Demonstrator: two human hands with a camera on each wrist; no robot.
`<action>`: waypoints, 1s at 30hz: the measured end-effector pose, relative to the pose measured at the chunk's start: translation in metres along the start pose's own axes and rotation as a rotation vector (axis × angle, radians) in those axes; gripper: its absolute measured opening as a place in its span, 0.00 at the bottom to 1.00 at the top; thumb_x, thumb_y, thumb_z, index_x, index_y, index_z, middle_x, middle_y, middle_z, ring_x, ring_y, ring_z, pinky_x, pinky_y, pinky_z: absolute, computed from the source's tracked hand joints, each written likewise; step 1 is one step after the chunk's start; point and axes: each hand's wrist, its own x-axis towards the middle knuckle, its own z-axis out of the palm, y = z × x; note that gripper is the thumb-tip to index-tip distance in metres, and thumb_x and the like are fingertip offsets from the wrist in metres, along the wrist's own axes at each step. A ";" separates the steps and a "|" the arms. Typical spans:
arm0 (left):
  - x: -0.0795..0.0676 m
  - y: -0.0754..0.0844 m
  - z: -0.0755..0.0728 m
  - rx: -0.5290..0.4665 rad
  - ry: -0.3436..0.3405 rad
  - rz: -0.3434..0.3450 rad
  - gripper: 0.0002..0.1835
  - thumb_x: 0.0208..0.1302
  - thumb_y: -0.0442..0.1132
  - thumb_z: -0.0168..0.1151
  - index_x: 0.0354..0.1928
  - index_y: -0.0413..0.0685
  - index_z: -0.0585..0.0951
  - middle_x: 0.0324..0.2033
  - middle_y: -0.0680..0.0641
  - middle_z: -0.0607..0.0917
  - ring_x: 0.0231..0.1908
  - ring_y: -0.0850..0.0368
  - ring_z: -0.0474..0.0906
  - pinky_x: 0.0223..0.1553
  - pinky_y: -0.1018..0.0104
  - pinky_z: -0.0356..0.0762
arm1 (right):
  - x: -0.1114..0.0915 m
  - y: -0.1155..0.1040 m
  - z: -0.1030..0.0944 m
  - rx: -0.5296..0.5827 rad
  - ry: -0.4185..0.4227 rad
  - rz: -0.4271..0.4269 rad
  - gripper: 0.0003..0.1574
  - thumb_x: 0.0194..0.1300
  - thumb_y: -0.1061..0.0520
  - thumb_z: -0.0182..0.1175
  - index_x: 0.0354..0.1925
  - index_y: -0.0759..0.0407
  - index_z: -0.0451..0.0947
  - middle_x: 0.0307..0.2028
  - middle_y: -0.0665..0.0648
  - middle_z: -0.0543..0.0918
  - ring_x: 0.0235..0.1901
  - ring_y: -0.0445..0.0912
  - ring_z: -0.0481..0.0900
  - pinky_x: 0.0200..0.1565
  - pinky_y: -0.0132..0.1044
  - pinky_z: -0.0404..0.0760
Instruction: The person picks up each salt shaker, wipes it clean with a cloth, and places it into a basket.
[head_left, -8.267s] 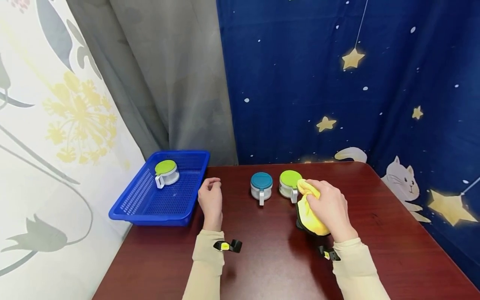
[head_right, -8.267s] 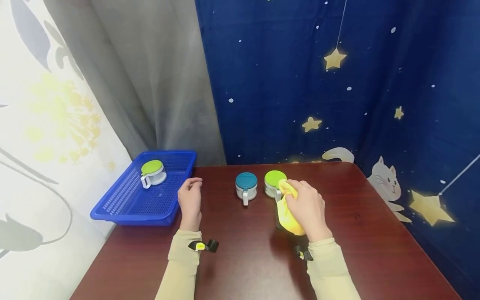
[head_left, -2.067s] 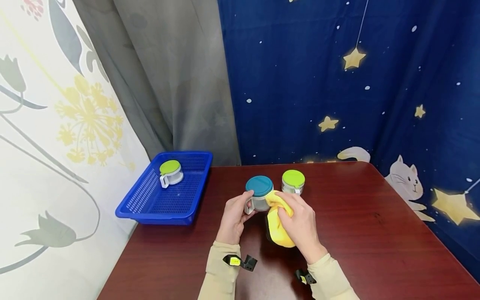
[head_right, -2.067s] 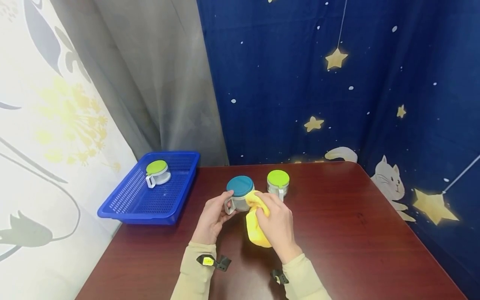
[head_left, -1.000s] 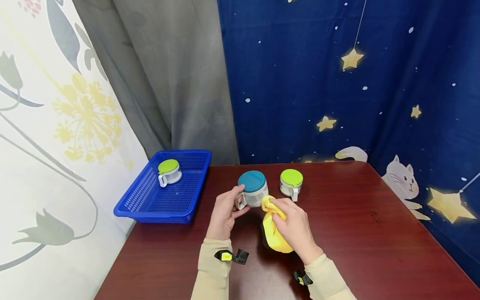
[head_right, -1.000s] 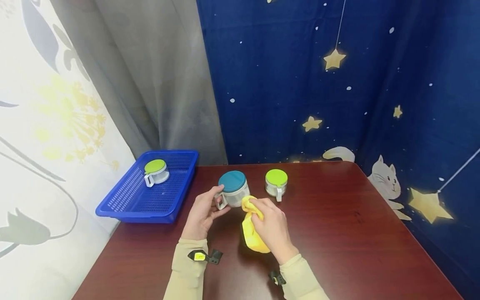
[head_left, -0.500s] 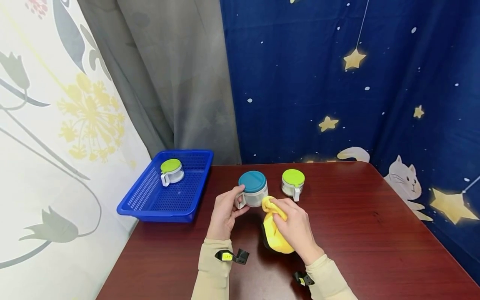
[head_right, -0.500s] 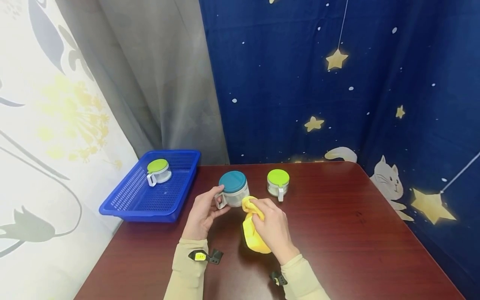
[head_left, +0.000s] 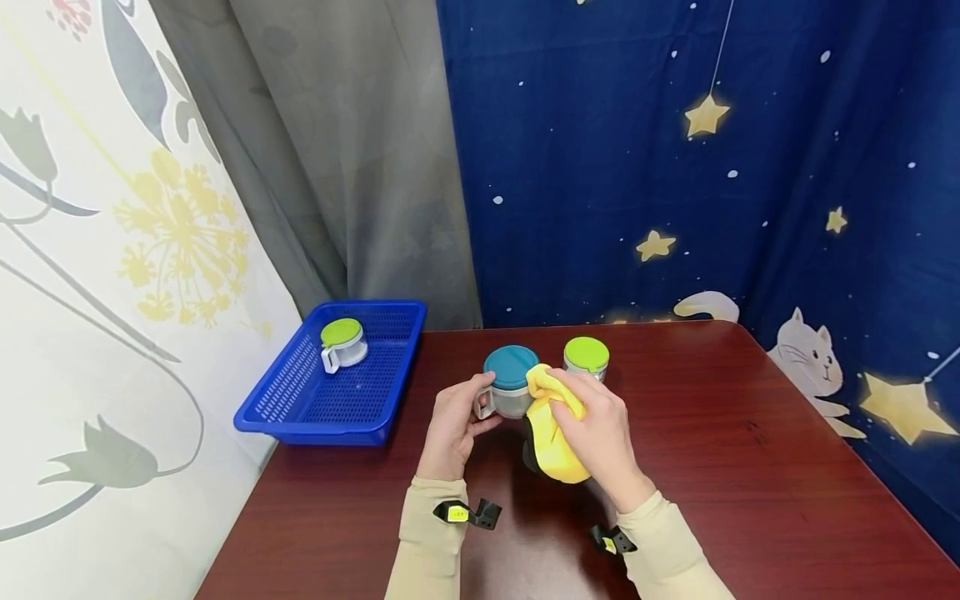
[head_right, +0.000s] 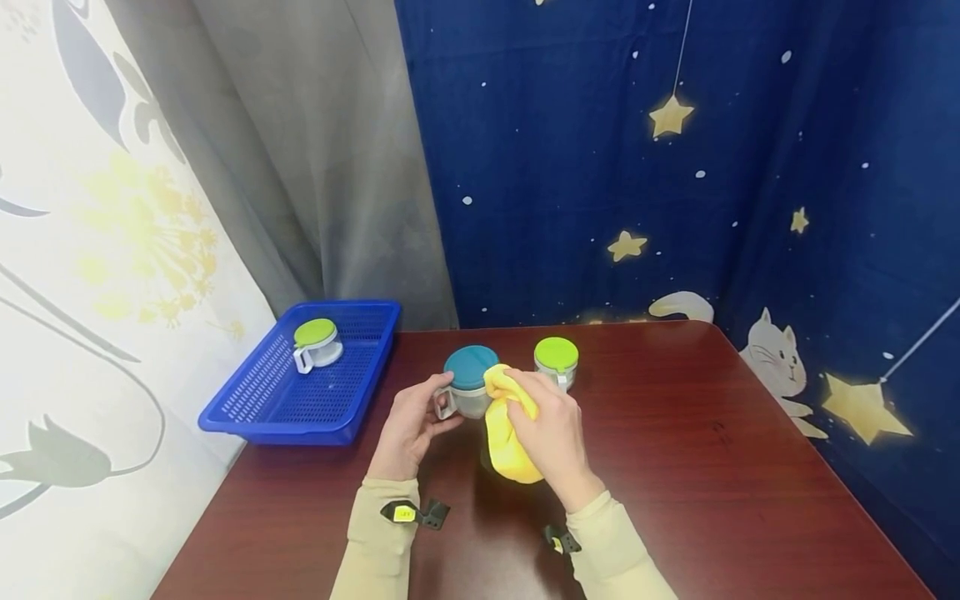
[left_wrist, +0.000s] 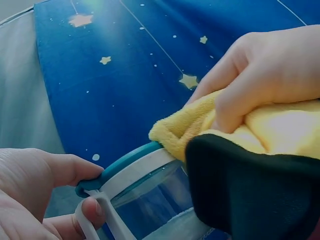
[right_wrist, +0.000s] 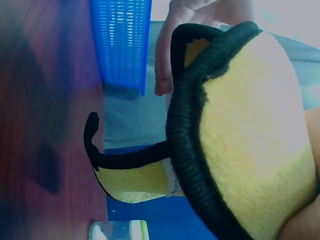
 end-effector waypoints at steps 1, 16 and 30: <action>0.000 0.000 0.000 -0.001 -0.001 0.001 0.19 0.57 0.45 0.75 0.20 0.46 0.75 0.18 0.51 0.71 0.28 0.52 0.78 0.43 0.40 0.81 | 0.001 -0.001 0.000 0.001 -0.002 0.005 0.28 0.58 0.58 0.71 0.57 0.41 0.83 0.51 0.41 0.83 0.47 0.40 0.80 0.44 0.40 0.81; 0.000 -0.002 -0.003 -0.036 -0.004 0.017 0.22 0.57 0.47 0.75 0.19 0.47 0.71 0.20 0.50 0.70 0.31 0.51 0.79 0.41 0.41 0.82 | -0.010 0.011 0.007 0.010 -0.030 0.053 0.25 0.58 0.59 0.72 0.55 0.46 0.85 0.49 0.44 0.85 0.42 0.41 0.82 0.42 0.40 0.82; -0.002 0.004 -0.001 -0.014 -0.001 0.039 0.17 0.58 0.47 0.74 0.22 0.48 0.77 0.23 0.51 0.72 0.36 0.51 0.79 0.45 0.40 0.81 | -0.014 0.021 0.008 -0.088 -0.118 0.122 0.23 0.58 0.58 0.69 0.53 0.48 0.86 0.44 0.48 0.85 0.34 0.45 0.79 0.36 0.44 0.78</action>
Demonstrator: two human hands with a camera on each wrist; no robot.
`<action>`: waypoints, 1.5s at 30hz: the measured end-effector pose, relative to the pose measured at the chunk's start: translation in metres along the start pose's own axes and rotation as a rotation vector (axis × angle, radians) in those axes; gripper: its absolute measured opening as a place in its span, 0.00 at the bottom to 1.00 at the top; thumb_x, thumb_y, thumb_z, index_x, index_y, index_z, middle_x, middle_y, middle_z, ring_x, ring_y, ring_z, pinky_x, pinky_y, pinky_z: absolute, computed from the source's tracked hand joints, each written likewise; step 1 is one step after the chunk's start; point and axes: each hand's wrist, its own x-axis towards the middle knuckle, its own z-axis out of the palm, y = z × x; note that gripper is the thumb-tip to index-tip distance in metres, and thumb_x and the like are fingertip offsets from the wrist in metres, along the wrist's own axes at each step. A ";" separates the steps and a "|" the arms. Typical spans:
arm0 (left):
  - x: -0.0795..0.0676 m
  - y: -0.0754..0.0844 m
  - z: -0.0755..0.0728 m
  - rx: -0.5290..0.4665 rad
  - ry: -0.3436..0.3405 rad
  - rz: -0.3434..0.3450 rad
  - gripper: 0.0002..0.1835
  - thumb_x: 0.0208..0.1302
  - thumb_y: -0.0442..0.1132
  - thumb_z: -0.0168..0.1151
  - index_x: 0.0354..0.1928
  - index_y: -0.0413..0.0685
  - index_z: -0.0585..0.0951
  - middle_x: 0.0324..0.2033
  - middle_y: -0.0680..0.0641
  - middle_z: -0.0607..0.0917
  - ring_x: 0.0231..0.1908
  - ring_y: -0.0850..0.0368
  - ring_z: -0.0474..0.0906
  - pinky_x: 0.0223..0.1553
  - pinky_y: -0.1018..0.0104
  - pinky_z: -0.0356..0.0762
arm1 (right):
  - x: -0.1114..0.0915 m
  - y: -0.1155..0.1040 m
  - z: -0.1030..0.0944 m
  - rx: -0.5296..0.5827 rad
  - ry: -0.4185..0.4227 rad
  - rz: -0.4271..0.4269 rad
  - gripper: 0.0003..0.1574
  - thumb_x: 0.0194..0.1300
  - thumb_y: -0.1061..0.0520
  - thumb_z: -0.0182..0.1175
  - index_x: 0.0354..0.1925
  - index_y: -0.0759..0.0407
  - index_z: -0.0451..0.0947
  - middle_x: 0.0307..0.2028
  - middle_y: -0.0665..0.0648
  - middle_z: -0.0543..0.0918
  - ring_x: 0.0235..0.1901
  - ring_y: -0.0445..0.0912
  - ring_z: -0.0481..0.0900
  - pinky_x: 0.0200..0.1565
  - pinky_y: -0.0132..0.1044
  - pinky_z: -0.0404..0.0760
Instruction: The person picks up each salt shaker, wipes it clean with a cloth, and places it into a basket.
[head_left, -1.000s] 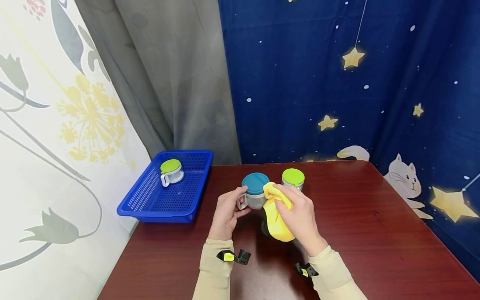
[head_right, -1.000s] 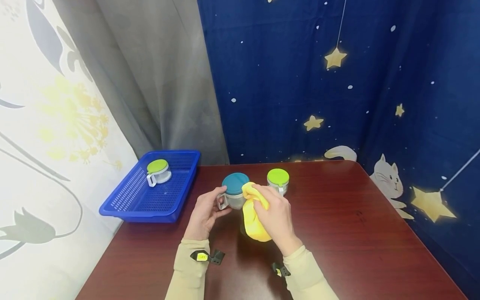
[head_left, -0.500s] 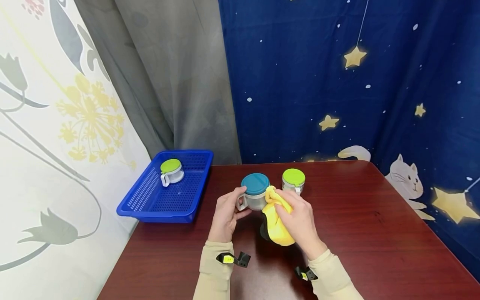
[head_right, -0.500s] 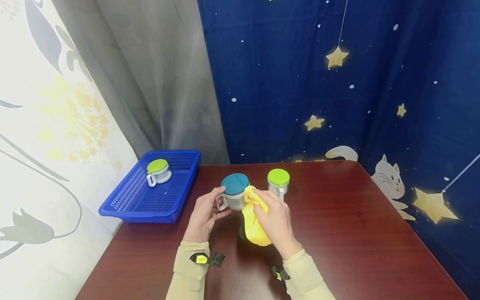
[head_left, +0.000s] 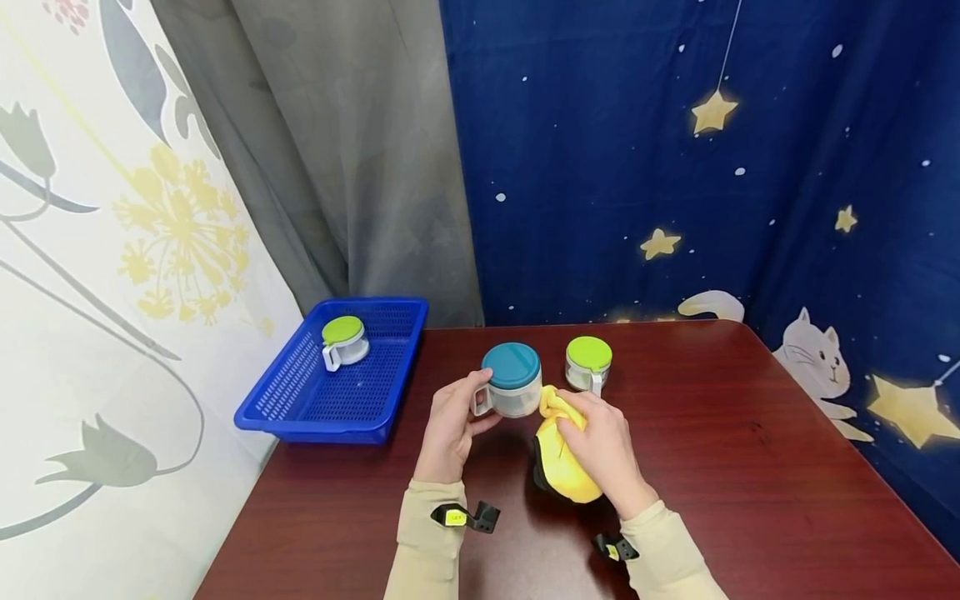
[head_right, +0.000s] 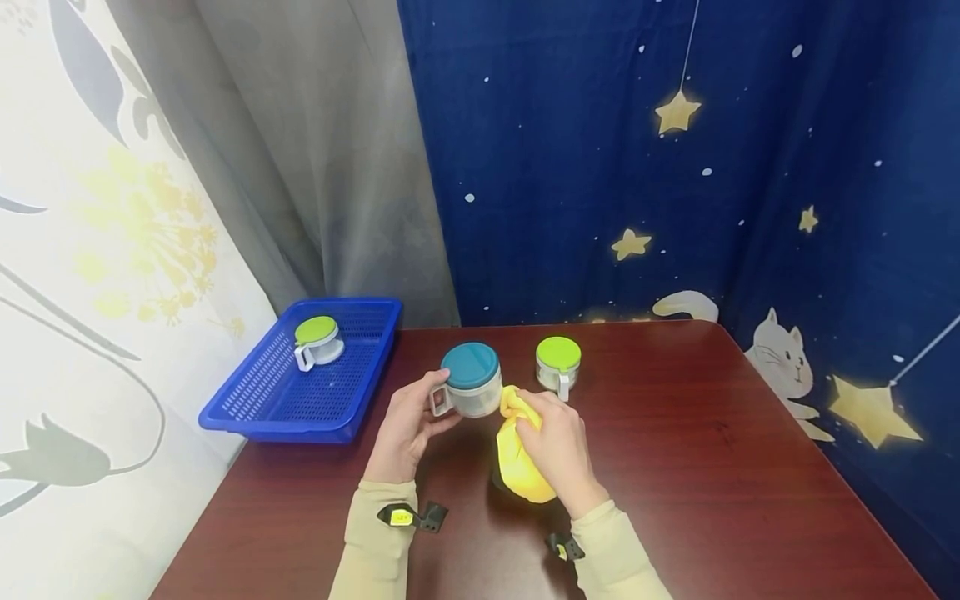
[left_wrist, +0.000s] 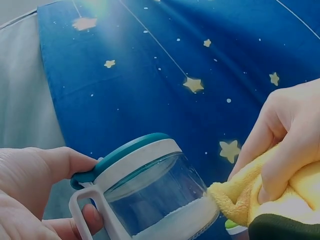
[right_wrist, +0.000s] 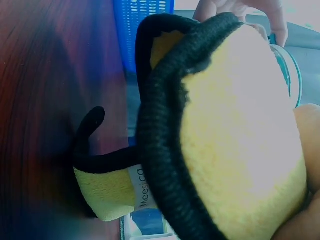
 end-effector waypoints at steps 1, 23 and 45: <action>0.000 -0.001 -0.001 0.004 0.004 0.000 0.17 0.58 0.48 0.74 0.23 0.48 0.78 0.24 0.51 0.72 0.37 0.50 0.79 0.45 0.40 0.81 | 0.000 0.000 0.000 -0.002 0.000 0.001 0.23 0.58 0.58 0.69 0.53 0.48 0.86 0.44 0.48 0.86 0.34 0.46 0.79 0.36 0.44 0.78; -0.008 -0.006 0.010 0.079 0.013 0.034 0.23 0.58 0.43 0.73 0.19 0.39 0.70 0.22 0.47 0.74 0.30 0.53 0.80 0.37 0.48 0.85 | 0.022 -0.029 -0.022 -0.084 0.135 -0.022 0.30 0.57 0.56 0.70 0.60 0.48 0.82 0.48 0.52 0.85 0.40 0.51 0.83 0.38 0.48 0.82; -0.006 -0.007 0.008 0.042 -0.012 0.031 0.22 0.57 0.44 0.75 0.21 0.40 0.72 0.23 0.47 0.74 0.33 0.51 0.80 0.38 0.47 0.84 | 0.007 -0.006 0.003 -0.130 0.031 -0.019 0.27 0.56 0.58 0.67 0.56 0.53 0.84 0.45 0.54 0.85 0.36 0.53 0.83 0.36 0.50 0.82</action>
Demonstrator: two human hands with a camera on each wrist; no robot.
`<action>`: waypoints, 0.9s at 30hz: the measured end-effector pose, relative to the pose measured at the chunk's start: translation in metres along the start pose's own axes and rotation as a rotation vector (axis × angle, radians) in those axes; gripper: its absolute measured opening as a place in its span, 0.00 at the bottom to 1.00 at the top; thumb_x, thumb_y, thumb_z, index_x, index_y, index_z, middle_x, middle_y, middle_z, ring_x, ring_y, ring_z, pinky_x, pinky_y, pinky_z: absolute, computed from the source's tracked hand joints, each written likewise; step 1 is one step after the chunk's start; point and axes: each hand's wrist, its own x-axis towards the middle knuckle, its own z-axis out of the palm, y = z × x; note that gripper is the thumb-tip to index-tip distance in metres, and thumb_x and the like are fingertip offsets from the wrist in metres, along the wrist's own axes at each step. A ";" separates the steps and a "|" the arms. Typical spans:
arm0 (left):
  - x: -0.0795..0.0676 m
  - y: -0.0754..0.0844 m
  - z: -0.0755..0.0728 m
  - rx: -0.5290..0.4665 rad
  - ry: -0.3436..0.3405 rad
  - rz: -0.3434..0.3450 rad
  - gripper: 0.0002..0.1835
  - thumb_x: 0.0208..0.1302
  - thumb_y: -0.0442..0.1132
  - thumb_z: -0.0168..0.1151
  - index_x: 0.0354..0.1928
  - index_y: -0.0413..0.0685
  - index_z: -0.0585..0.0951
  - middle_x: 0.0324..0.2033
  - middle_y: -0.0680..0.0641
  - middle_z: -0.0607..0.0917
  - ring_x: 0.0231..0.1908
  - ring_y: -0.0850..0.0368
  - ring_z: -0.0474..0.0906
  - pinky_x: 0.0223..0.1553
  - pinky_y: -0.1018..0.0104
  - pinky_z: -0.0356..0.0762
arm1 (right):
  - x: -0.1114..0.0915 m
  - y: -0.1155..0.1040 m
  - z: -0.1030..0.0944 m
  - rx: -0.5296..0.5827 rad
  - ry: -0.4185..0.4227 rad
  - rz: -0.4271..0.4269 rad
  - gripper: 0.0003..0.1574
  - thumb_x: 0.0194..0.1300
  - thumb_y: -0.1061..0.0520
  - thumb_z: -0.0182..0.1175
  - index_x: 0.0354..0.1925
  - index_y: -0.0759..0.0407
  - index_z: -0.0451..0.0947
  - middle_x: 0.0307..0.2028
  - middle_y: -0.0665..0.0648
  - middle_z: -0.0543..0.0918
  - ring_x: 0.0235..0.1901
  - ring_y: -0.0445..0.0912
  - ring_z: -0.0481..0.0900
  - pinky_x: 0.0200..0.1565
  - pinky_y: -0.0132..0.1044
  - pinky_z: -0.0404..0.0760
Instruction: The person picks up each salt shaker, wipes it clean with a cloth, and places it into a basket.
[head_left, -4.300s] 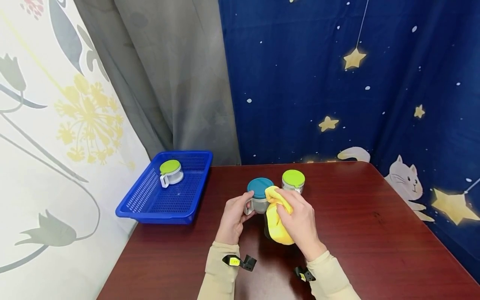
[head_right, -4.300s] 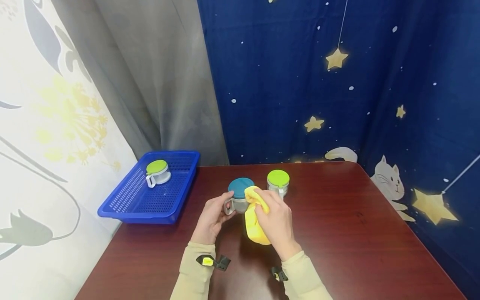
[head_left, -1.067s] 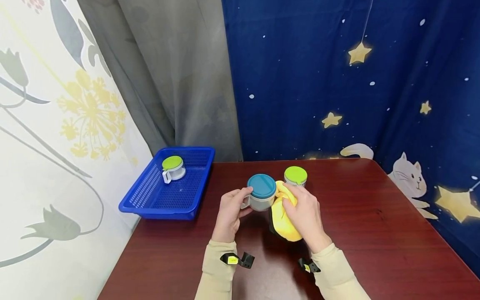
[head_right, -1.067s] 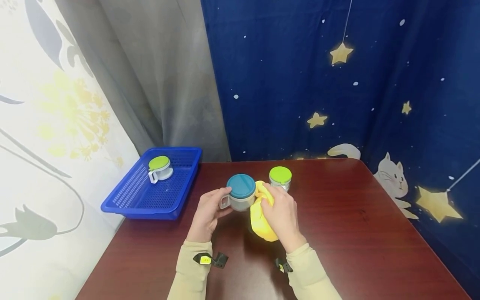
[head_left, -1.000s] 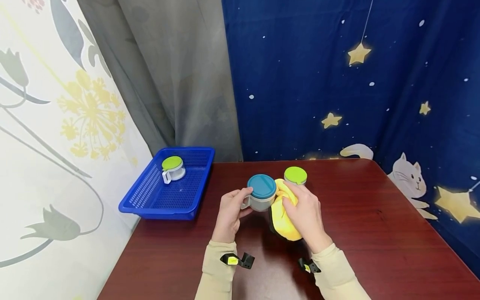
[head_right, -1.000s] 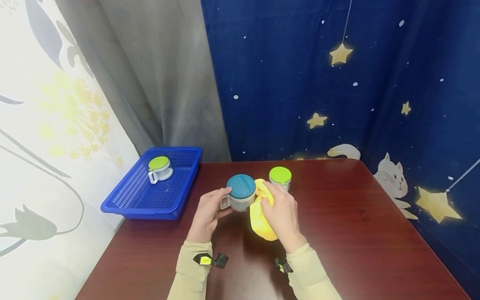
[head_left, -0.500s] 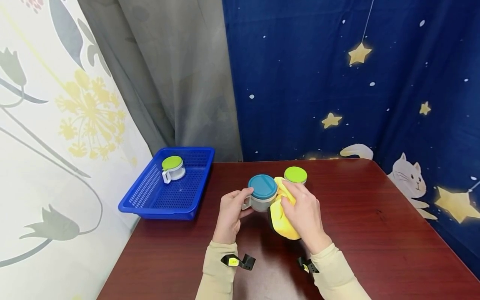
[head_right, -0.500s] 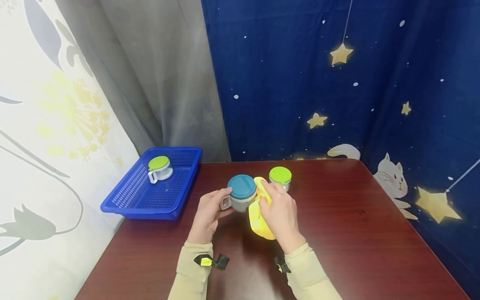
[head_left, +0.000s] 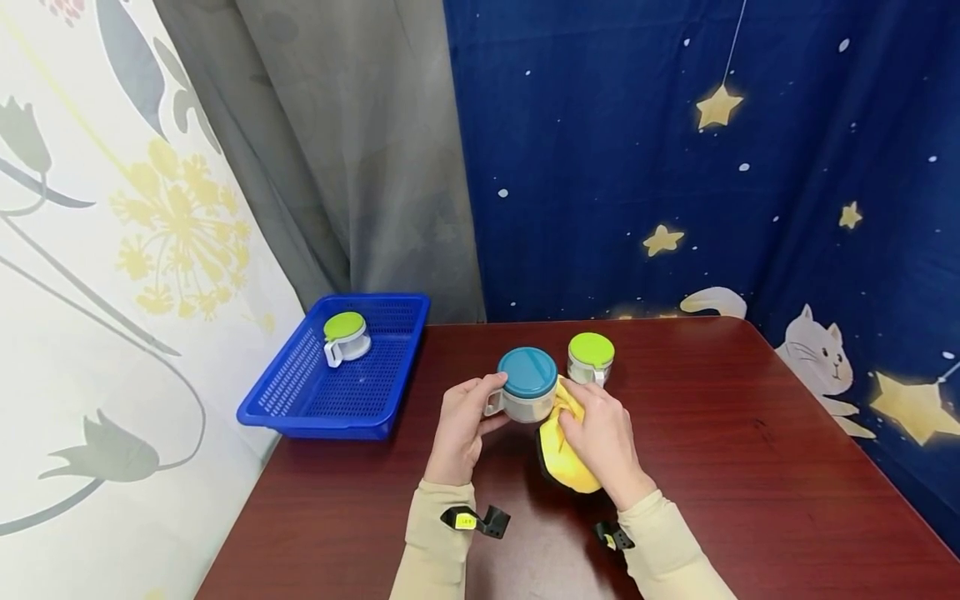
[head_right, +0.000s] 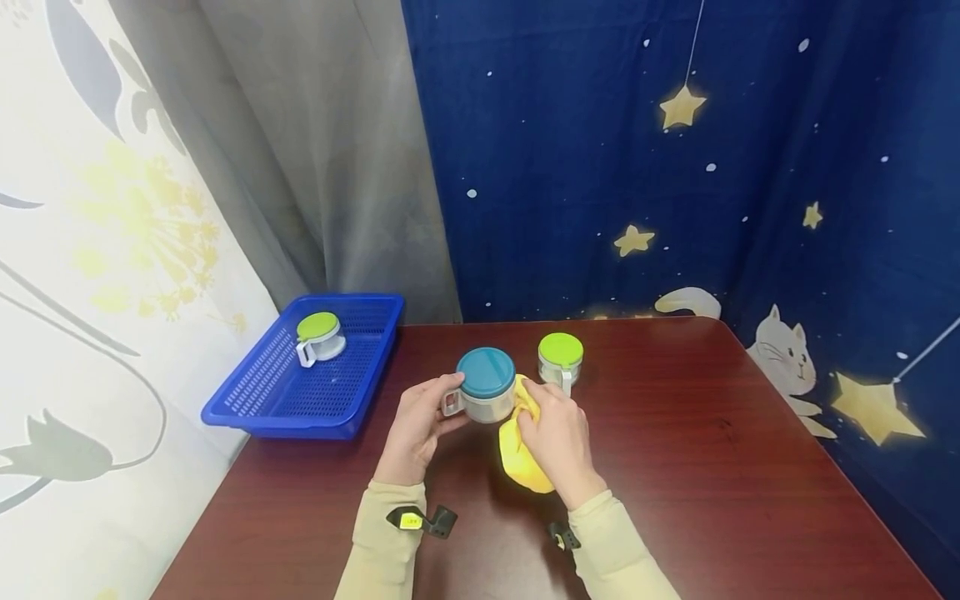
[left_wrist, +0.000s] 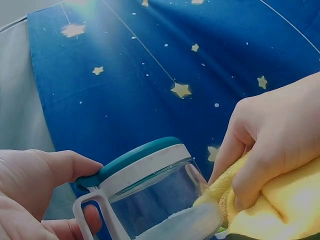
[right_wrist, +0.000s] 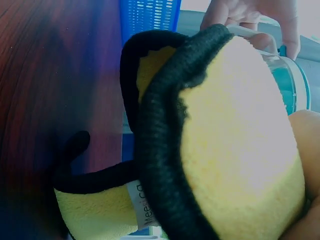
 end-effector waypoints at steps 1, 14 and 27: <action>0.000 0.000 0.000 -0.002 0.000 -0.001 0.22 0.57 0.43 0.75 0.21 0.40 0.72 0.23 0.47 0.74 0.33 0.51 0.80 0.38 0.47 0.84 | 0.000 0.000 0.000 0.000 -0.001 0.003 0.27 0.56 0.58 0.66 0.56 0.53 0.84 0.44 0.54 0.85 0.35 0.52 0.83 0.35 0.50 0.81; 0.003 -0.005 0.001 0.003 0.011 -0.049 0.16 0.58 0.44 0.73 0.22 0.43 0.78 0.26 0.47 0.77 0.36 0.49 0.80 0.37 0.46 0.84 | 0.014 -0.004 -0.021 0.090 0.021 -0.006 0.29 0.57 0.57 0.69 0.59 0.48 0.83 0.49 0.52 0.85 0.38 0.49 0.81 0.36 0.45 0.80; 0.002 -0.009 -0.003 0.015 -0.030 -0.061 0.16 0.57 0.44 0.75 0.22 0.43 0.79 0.25 0.48 0.76 0.34 0.51 0.79 0.38 0.44 0.84 | 0.029 -0.002 -0.033 0.063 0.002 -0.096 0.30 0.57 0.58 0.68 0.59 0.44 0.82 0.49 0.49 0.84 0.39 0.47 0.81 0.35 0.44 0.79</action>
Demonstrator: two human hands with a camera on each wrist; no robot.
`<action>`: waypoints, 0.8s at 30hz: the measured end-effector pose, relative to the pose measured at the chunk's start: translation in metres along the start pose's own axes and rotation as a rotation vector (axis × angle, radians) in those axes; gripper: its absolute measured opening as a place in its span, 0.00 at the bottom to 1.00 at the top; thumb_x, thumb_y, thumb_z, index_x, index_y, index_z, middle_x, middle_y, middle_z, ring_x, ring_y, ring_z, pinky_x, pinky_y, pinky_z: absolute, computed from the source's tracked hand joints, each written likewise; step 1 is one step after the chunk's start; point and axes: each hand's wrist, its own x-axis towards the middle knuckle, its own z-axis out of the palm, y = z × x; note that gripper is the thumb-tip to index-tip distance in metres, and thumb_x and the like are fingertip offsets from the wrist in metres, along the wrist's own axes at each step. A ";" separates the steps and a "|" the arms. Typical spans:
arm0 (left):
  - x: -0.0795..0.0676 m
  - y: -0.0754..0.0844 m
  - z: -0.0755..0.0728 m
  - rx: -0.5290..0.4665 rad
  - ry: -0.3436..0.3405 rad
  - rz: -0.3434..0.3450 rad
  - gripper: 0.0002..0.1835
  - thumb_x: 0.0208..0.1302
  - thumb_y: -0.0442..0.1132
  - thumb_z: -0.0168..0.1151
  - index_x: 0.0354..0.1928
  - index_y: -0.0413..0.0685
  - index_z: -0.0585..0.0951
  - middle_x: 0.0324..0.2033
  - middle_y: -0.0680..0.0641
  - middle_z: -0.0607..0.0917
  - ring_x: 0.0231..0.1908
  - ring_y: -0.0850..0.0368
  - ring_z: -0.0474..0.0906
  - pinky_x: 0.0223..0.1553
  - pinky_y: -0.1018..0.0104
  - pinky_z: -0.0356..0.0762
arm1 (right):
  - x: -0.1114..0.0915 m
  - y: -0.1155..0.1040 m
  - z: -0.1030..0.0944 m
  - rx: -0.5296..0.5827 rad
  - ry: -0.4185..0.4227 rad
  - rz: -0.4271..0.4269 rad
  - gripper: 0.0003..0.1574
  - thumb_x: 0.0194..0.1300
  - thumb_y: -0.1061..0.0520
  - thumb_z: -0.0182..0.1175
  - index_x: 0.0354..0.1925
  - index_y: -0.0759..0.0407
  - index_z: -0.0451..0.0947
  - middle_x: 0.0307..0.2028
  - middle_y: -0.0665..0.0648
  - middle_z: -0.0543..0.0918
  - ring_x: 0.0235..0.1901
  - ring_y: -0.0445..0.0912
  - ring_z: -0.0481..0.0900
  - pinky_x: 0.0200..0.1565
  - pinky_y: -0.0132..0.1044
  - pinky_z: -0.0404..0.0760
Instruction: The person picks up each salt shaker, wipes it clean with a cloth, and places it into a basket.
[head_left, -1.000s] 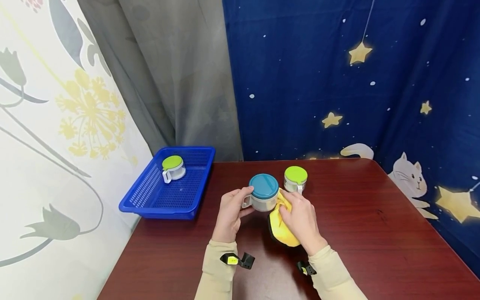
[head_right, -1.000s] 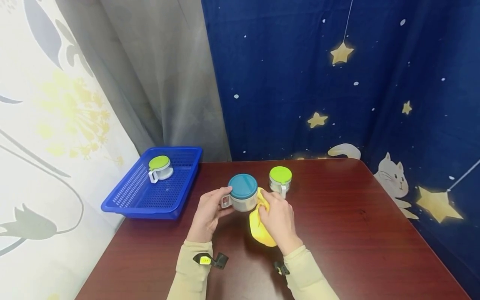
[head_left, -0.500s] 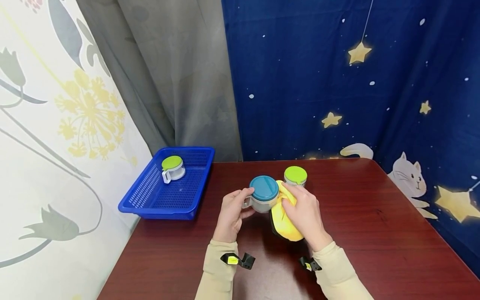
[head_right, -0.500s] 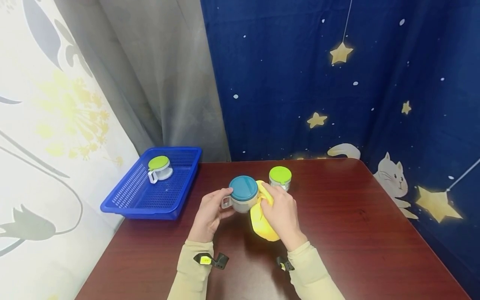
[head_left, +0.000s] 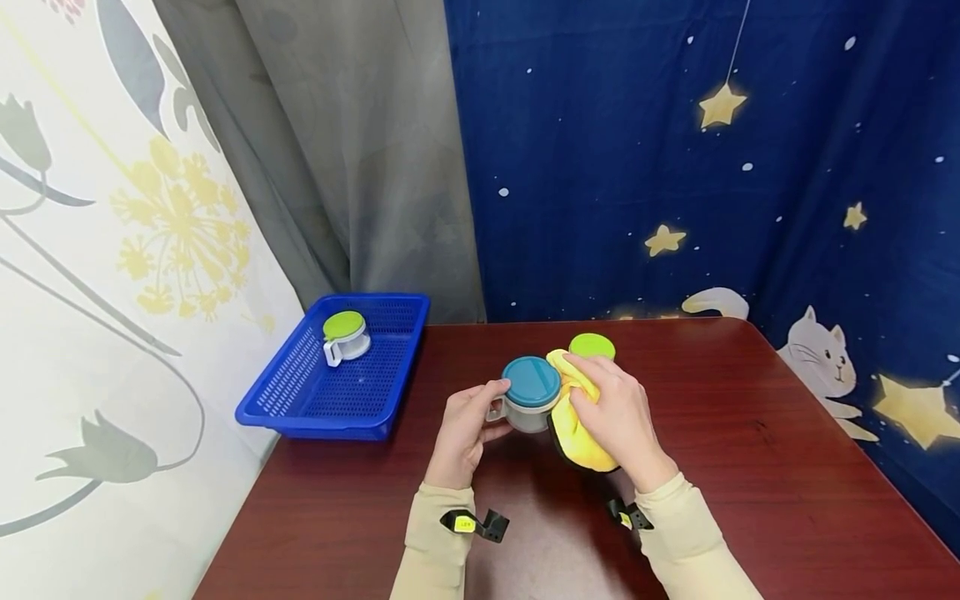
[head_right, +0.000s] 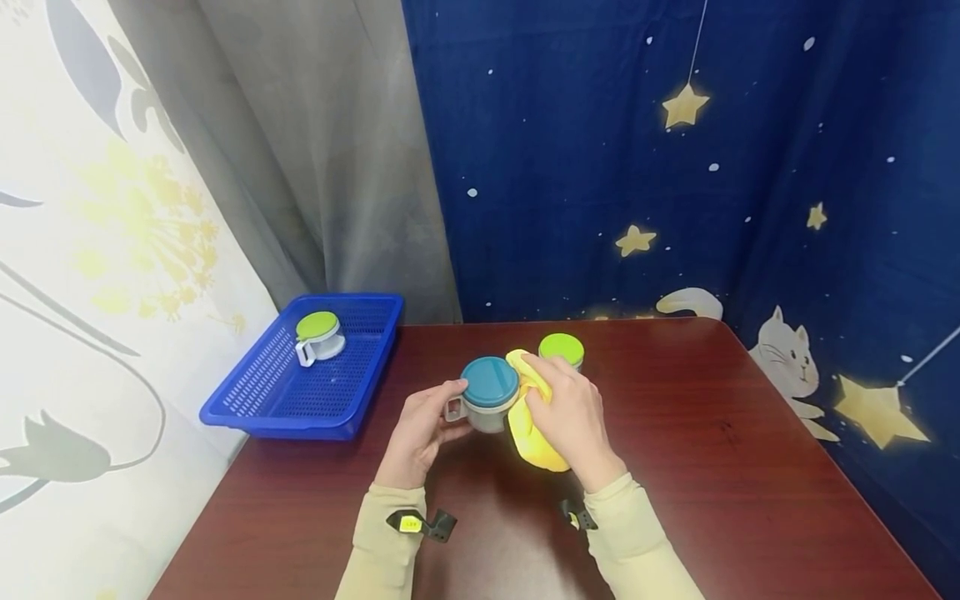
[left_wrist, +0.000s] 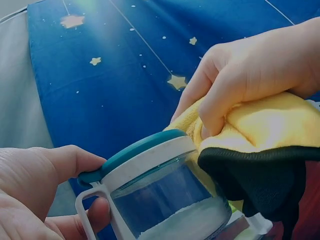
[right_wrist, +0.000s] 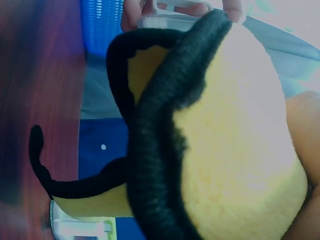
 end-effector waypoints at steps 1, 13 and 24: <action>0.000 0.000 0.000 0.004 0.001 0.003 0.16 0.57 0.44 0.75 0.22 0.43 0.79 0.25 0.47 0.76 0.33 0.51 0.79 0.38 0.44 0.84 | 0.001 0.000 0.000 -0.002 -0.007 -0.003 0.31 0.57 0.58 0.67 0.60 0.44 0.82 0.50 0.49 0.84 0.39 0.47 0.81 0.35 0.44 0.79; 0.001 0.000 -0.008 -0.001 0.006 -0.006 0.13 0.57 0.43 0.75 0.22 0.45 0.82 0.23 0.48 0.77 0.30 0.53 0.79 0.36 0.47 0.85 | -0.002 0.008 0.013 0.002 -0.106 -0.023 0.29 0.57 0.58 0.65 0.60 0.48 0.82 0.50 0.51 0.84 0.41 0.49 0.82 0.37 0.47 0.80; 0.004 0.004 -0.015 -0.037 0.005 -0.003 0.12 0.58 0.43 0.74 0.25 0.45 0.83 0.24 0.49 0.78 0.28 0.54 0.80 0.38 0.47 0.84 | -0.011 0.018 0.035 -0.017 -0.213 0.005 0.26 0.57 0.59 0.66 0.56 0.57 0.84 0.48 0.55 0.85 0.40 0.52 0.83 0.37 0.48 0.81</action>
